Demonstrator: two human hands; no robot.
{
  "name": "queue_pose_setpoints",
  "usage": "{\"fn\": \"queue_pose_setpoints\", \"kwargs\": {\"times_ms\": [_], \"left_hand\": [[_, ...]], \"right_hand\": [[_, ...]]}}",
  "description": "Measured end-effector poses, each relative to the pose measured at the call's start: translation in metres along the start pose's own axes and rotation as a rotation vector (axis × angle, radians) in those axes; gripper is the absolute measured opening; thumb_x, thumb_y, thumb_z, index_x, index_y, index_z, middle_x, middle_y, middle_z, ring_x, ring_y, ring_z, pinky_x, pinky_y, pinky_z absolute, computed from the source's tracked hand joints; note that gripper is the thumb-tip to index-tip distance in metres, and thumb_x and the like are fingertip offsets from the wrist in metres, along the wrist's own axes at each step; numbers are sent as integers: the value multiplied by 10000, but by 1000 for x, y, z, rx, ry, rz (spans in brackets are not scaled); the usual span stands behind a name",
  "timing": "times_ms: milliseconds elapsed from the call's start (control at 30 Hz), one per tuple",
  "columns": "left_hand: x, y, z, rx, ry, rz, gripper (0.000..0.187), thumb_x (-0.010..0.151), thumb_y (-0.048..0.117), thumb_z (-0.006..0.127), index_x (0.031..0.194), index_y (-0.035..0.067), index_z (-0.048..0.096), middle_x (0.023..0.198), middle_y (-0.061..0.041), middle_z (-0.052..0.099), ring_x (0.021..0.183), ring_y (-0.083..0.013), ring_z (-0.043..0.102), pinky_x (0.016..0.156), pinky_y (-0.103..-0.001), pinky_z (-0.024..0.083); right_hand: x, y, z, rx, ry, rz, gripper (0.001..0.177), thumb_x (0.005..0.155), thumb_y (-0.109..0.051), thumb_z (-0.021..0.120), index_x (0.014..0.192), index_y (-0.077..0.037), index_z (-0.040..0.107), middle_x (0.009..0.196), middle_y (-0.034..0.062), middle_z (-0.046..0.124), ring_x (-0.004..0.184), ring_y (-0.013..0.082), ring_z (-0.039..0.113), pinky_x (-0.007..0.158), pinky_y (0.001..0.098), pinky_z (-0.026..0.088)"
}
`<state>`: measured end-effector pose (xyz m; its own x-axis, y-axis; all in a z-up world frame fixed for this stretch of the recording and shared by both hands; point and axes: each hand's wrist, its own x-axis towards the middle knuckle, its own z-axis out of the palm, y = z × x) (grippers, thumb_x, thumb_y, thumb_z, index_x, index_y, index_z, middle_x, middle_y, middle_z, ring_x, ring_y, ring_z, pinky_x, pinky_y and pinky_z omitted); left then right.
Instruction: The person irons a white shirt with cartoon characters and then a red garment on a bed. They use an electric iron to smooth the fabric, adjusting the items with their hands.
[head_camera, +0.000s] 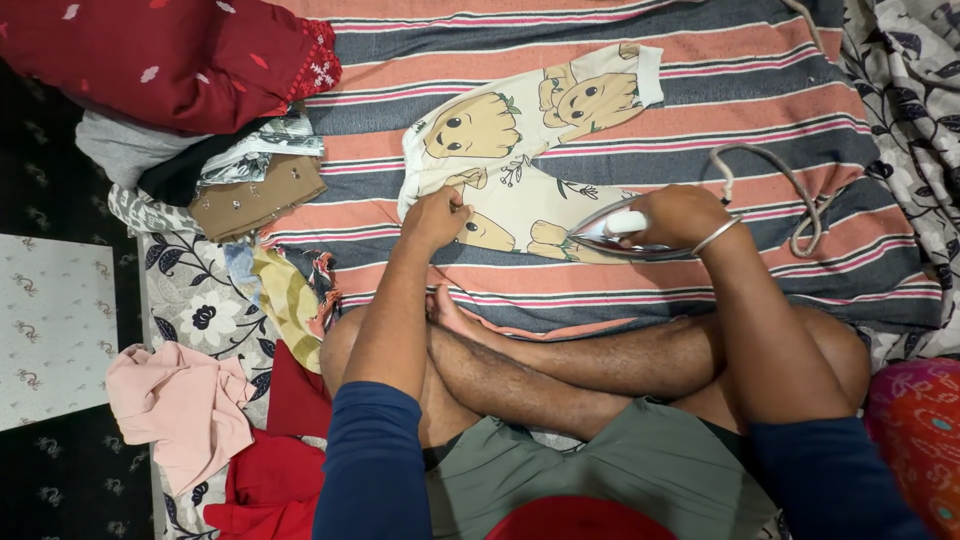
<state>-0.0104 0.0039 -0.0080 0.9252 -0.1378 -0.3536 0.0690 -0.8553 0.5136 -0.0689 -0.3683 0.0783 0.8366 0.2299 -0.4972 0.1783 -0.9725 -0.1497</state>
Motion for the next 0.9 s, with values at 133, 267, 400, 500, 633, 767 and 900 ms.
{"fn": "queue_pose_setpoints", "kwargs": {"times_ms": [133, 267, 400, 500, 633, 767, 900], "left_hand": [[-2, 2, -2, -7, 15, 20, 335, 887, 382, 733, 1057, 95, 694, 1022, -150, 754, 981, -340, 705, 855, -441, 525], [-5, 4, -4, -19, 2, -9, 336, 888, 384, 729, 1065, 101, 690, 1008, -151, 760, 983, -335, 712, 863, -437, 530], [-6, 5, -6, -5, -13, -8, 347, 890, 391, 726, 1072, 99, 682, 1033, -149, 756, 997, -338, 709, 871, -442, 527], [-5, 5, -6, -2, -15, -1, 360, 888, 401, 722, 1077, 99, 675, 1058, -142, 752, 1008, -343, 703, 873, -450, 526], [-2, 5, -5, 28, -26, -2, 380, 881, 407, 727, 1099, 100, 671, 1085, -161, 732, 1033, -358, 685, 874, -463, 524], [-1, 5, -4, 38, -45, 2, 386, 887, 414, 722, 1106, 100, 674, 1089, -158, 739, 1045, -355, 692, 890, -461, 528], [-2, 4, -6, 9, -37, -8, 392, 886, 411, 721, 1118, 98, 673, 1091, -163, 734, 1048, -359, 688, 888, -464, 527]], "right_hand": [[1, -10, 4, -4, 9, 47, 422, 773, -508, 788, 1100, -241, 796, 1016, 142, 775, 959, 360, 736, 877, 472, 565], [18, 15, 14, 76, 40, 149, 485, 762, -539, 802, 1095, -186, 798, 1031, 163, 772, 947, 378, 736, 851, 496, 567], [27, 60, 22, 130, 201, 271, 531, 780, -551, 822, 1085, -118, 796, 1008, 208, 765, 912, 405, 728, 814, 521, 557], [24, 83, 23, 111, 307, 319, 493, 843, -530, 809, 1083, -99, 809, 998, 226, 765, 891, 420, 724, 806, 526, 551], [21, 83, 21, 102, 307, 299, 468, 848, -524, 809, 1090, -123, 820, 967, 223, 765, 871, 420, 719, 809, 532, 539], [19, 75, 22, 68, 218, 239, 506, 787, -514, 853, 1051, -86, 792, 973, 204, 766, 878, 403, 728, 795, 511, 551], [21, 58, 17, 78, 110, 179, 460, 763, -451, 839, 1108, -151, 797, 1002, 180, 778, 905, 392, 738, 817, 492, 561]]}}
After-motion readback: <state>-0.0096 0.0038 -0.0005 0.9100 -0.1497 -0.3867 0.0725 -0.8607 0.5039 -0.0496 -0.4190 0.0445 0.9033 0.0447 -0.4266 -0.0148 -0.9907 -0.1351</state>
